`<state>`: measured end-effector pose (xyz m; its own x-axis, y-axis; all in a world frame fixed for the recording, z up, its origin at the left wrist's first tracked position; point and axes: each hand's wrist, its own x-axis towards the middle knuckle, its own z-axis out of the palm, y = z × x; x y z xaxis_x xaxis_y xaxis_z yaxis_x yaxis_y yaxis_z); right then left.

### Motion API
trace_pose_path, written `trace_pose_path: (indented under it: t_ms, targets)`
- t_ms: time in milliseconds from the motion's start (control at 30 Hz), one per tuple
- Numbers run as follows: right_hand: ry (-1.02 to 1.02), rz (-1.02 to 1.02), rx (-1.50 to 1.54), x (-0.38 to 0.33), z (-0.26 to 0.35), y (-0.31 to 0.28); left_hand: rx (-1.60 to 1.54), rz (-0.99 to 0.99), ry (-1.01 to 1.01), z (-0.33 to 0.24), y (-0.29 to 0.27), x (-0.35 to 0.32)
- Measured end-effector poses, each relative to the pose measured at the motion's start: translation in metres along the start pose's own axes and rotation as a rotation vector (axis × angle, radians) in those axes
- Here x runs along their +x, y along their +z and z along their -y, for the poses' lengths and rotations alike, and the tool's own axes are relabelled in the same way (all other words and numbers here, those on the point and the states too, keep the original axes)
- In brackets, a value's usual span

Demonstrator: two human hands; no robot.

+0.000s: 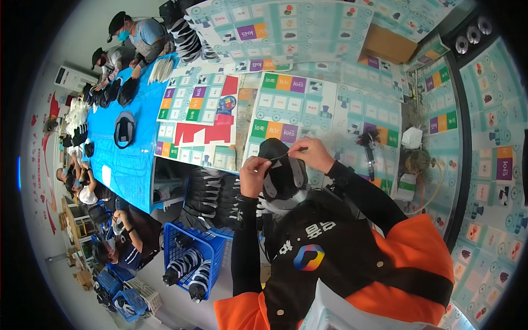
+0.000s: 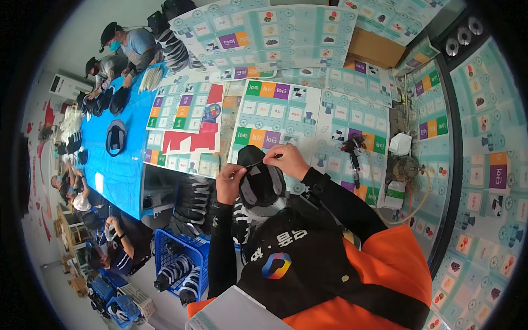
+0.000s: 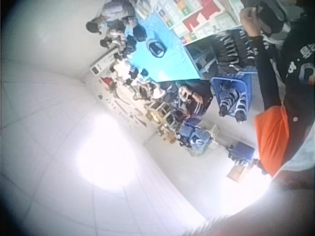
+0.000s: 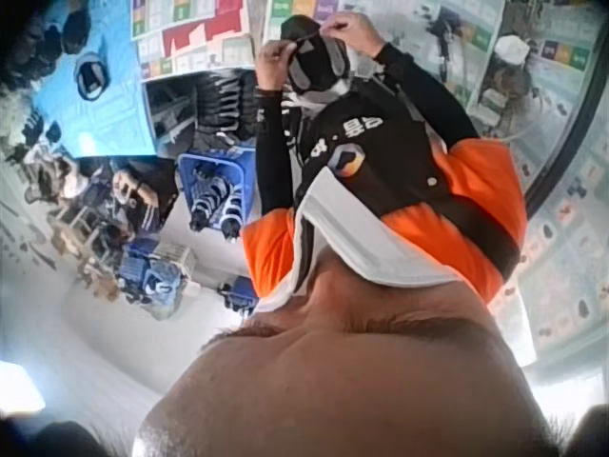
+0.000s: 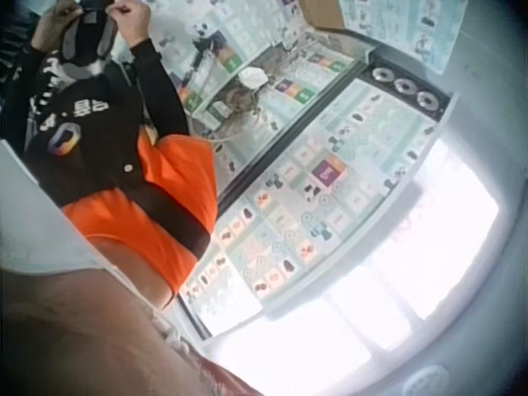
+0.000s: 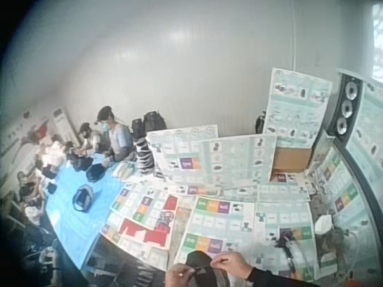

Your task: The person picks up a black shoe component, applies a substance using a small hand tool, and places the piece into a blue crate.

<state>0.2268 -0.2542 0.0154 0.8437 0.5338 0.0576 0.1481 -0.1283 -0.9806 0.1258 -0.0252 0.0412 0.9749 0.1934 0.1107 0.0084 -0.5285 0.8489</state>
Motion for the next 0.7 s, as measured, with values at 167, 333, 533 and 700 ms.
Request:
trace_pose_path:
  t_ms: [167,333,533,700]
  targets:
    - [0.184,0.075,0.038,-0.007,-0.003,-0.013,-0.274,0.057,-0.277,-0.008,0.020,-0.009]
    - [0.288,0.192,0.371,0.005,-0.013,-0.030,-0.420,0.246,-0.497,-0.023,0.029,0.016]
    - [-0.473,0.126,-0.584,-0.023,0.074,-0.017,-0.356,0.297,-0.471,-0.002,0.036,0.036]
    - [-0.496,-0.113,-0.712,-0.011,0.023,-0.040,-0.760,0.176,-0.311,-0.002,0.009,0.020]
